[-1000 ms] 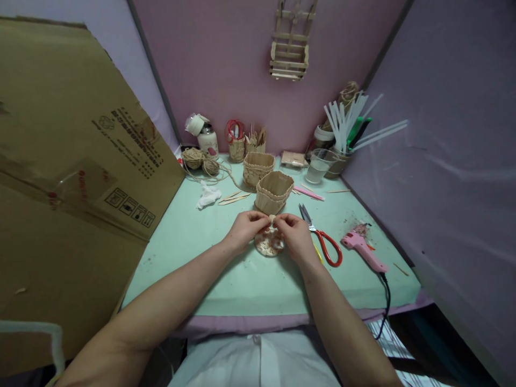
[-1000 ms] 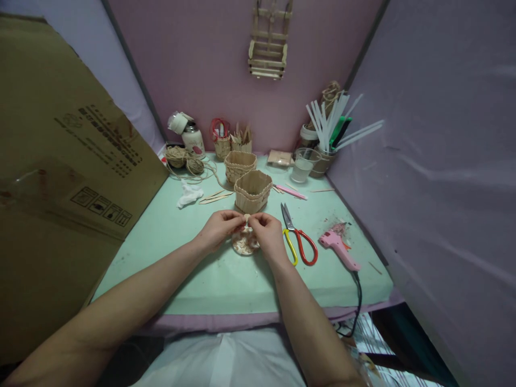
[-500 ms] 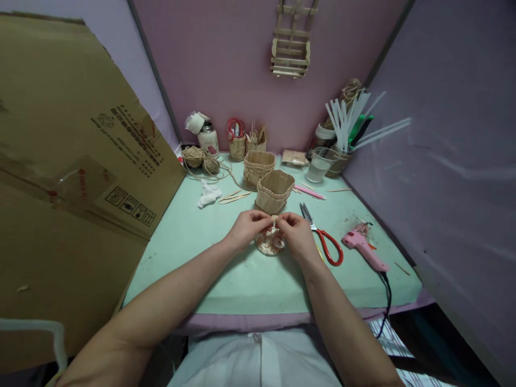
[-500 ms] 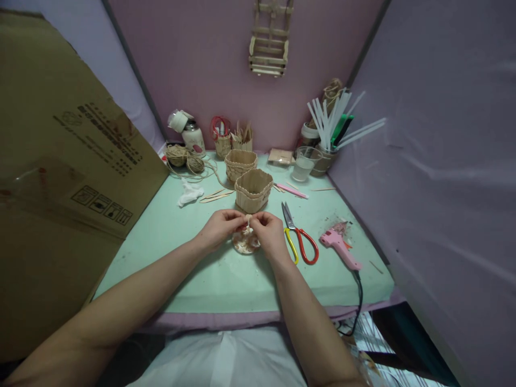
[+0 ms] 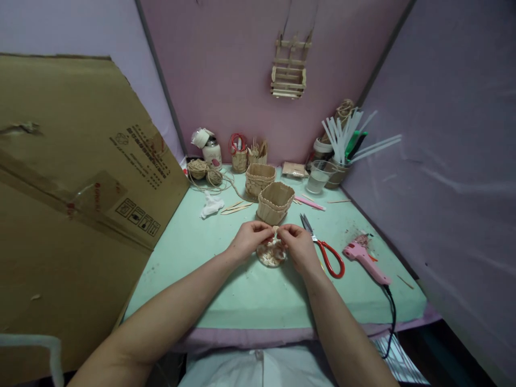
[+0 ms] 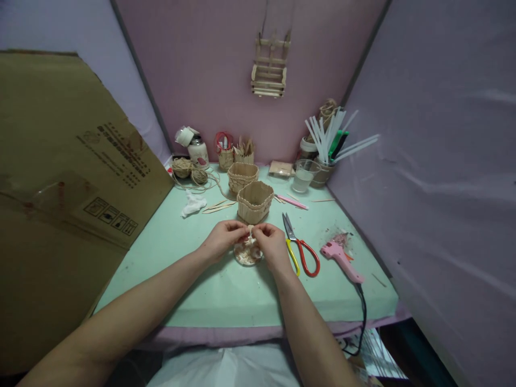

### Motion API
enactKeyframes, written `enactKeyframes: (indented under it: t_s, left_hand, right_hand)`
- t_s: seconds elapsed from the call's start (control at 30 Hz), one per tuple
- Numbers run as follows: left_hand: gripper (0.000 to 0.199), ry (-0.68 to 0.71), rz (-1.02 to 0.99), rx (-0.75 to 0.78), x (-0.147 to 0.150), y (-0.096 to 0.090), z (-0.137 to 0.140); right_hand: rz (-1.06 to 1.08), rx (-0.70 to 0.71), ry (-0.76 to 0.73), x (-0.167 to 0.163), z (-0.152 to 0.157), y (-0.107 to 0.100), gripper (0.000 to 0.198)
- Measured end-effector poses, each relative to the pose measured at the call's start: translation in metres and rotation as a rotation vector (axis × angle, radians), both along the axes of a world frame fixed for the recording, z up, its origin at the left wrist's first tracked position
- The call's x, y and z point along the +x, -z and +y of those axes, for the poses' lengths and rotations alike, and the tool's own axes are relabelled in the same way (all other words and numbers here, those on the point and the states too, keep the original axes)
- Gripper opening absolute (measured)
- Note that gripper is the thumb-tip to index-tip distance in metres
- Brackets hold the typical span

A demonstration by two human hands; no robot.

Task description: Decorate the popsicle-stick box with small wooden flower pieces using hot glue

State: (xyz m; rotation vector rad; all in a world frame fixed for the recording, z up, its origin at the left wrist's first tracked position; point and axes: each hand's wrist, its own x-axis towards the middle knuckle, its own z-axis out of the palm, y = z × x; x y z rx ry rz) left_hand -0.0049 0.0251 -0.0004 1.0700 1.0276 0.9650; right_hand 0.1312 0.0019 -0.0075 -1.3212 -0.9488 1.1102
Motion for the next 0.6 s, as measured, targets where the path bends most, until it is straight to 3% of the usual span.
enactKeyframes:
  t_s: [0.6]
  left_hand:
    - [0.018,-0.003,0.012,-0.011,-0.0028,-0.0030,0.0034]
  right_hand:
    - [-0.035,0.003,-0.021,0.0014,-0.0004,0.0028,0.020]
